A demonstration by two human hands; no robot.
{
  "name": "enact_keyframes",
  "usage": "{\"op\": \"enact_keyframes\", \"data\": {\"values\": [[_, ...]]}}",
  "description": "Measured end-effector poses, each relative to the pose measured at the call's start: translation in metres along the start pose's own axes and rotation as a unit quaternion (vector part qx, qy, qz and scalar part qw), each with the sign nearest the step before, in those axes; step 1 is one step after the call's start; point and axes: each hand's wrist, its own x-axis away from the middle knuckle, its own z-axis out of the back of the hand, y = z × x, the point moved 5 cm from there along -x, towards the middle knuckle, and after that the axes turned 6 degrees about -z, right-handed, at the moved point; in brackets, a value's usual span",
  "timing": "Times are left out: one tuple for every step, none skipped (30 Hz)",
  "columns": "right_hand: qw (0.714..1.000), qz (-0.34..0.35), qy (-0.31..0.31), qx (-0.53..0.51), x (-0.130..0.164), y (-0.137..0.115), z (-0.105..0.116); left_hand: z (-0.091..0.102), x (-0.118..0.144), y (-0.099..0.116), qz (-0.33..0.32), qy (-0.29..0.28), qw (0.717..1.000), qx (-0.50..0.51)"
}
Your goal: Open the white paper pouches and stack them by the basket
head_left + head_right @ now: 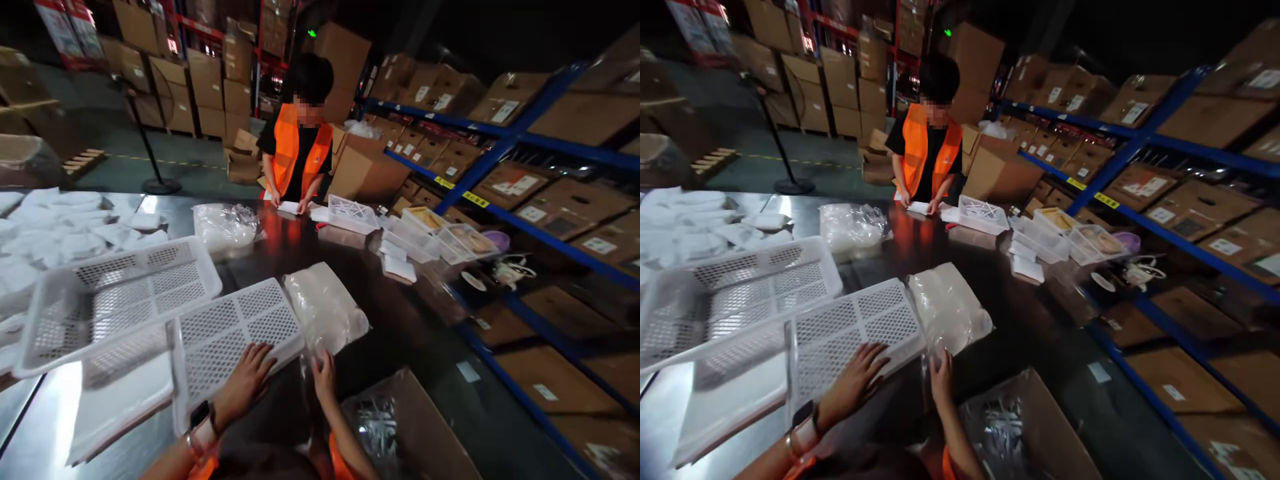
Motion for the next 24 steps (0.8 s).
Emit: {"op": "enact_keyframes", "data": {"values": [[1.000, 0.007, -0.003, 0.008, -0.003, 0.002, -0.003, -0.011, -0.018, 0.013, -0.011, -0.029, 0.999, 0.023], [1.000, 0.009, -0.010, 0.022, -0.006, 0.004, -0.006, -0.025, -0.033, 0.025, -0.018, -0.062, 0.997, 0.047], [0.999, 0.006, -0.023, 0.036, -0.009, 0.007, -0.009, -0.041, -0.047, 0.037, -0.023, -0.099, 0.993, 0.067], [0.998, 0.000, -0.041, 0.049, -0.013, 0.010, -0.011, -0.059, -0.058, 0.047, -0.026, -0.136, 0.987, 0.081], [0.997, -0.004, -0.061, 0.056, -0.017, 0.014, -0.012, -0.077, -0.068, 0.055, -0.024, -0.169, 0.982, 0.086], [0.995, -0.002, -0.081, 0.057, -0.021, 0.019, -0.011, -0.094, -0.077, 0.062, -0.020, -0.193, 0.977, 0.083], [0.994, 0.003, -0.096, 0.054, -0.026, 0.024, -0.007, -0.110, -0.085, 0.066, -0.018, -0.207, 0.976, 0.073], [0.993, 0.010, -0.104, 0.051, -0.032, 0.031, 0.000, -0.123, -0.094, 0.070, -0.018, -0.209, 0.976, 0.060], [0.992, 0.013, -0.109, 0.053, -0.038, 0.038, 0.008, -0.133, -0.102, 0.071, -0.021, -0.202, 0.978, 0.046], [0.991, 0.010, -0.115, 0.064, -0.045, 0.046, 0.017, -0.141, -0.110, 0.072, -0.026, -0.190, 0.981, 0.033], [0.989, -0.002, -0.120, 0.082, -0.053, 0.055, 0.028, -0.147, -0.117, 0.073, -0.032, -0.180, 0.983, 0.020], [0.986, -0.021, -0.124, 0.106, -0.062, 0.064, 0.038, -0.152, -0.125, 0.073, -0.039, -0.173, 0.984, 0.010], [0.983, -0.041, -0.123, 0.133, -0.072, 0.071, 0.049, -0.155, -0.131, 0.073, -0.047, -0.170, 0.984, 0.002], [0.979, -0.056, -0.115, 0.156, -0.082, 0.074, 0.058, -0.158, -0.138, 0.073, -0.058, -0.171, 0.983, -0.006], [0.978, -0.059, -0.098, 0.173, -0.091, 0.074, 0.067, -0.160, -0.143, 0.073, -0.070, -0.174, 0.982, -0.015], [0.979, -0.048, -0.075, 0.183, -0.101, 0.068, 0.073, -0.162, -0.149, 0.073, -0.081, -0.175, 0.981, -0.023], [0.981, -0.020, -0.054, 0.186, -0.109, 0.058, 0.076, -0.163, -0.154, 0.073, -0.090, -0.173, 0.980, -0.030], [0.982, 0.021, -0.044, 0.183, -0.115, 0.043, 0.074, -0.165, -0.159, 0.073, -0.095, -0.171, 0.980, -0.035], [0.980, 0.067, -0.049, 0.180, -0.121, 0.027, 0.069, -0.166, -0.163, 0.072, -0.097, -0.169, 0.980, -0.038], [0.975, 0.113, -0.070, 0.179, -0.125, 0.009, 0.060, -0.168, -0.167, 0.071, -0.096, -0.169, 0.980, -0.040], [0.966, 0.154, -0.101, 0.181, -0.129, -0.009, 0.048, -0.169, -0.170, 0.069, -0.094, -0.169, 0.980, -0.042], [0.955, 0.185, -0.137, 0.186, -0.132, -0.024, 0.036, -0.170, -0.172, 0.066, -0.091, -0.169, 0.980, -0.046], [0.944, 0.202, -0.175, 0.192, -0.137, -0.037, 0.024, -0.170, -0.174, 0.063, -0.086, -0.167, 0.981, -0.052], [0.935, 0.208, -0.211, 0.196, -0.142, -0.046, 0.014, -0.169, -0.176, 0.060, -0.082, -0.164, 0.981, -0.058]]}}
